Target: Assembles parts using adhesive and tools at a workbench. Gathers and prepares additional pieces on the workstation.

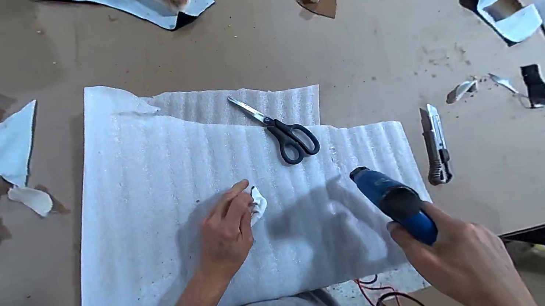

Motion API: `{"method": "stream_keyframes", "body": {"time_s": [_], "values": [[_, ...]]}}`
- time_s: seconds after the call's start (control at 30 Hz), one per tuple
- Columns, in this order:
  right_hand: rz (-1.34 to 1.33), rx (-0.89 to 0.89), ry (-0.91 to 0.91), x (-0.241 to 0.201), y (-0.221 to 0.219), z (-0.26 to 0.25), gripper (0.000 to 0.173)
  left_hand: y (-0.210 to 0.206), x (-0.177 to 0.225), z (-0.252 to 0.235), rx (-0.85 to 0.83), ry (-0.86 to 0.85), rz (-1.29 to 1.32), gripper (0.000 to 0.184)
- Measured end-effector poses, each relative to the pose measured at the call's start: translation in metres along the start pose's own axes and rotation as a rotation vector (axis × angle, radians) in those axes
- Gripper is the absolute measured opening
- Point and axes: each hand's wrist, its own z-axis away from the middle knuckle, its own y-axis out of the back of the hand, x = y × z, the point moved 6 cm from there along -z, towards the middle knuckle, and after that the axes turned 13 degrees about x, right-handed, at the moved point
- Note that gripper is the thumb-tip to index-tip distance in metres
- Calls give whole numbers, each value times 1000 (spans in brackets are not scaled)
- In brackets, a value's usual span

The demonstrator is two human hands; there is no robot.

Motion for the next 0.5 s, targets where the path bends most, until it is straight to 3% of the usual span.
{"method": "stream_keyframes", "body": {"time_s": [0.07, 0.23, 0.5], "values": [[-79, -66, -54, -6, 7, 18, 41, -2, 6, 4, -29, -65, 3, 19], [-253, -167, -78, -33, 0, 49, 36, -2, 5, 9, -119, -30, -25, 26], [-321, -211, -27, -68, -14, 57, 31, -8, 0, -6, -359, 126, -25, 14]]}}
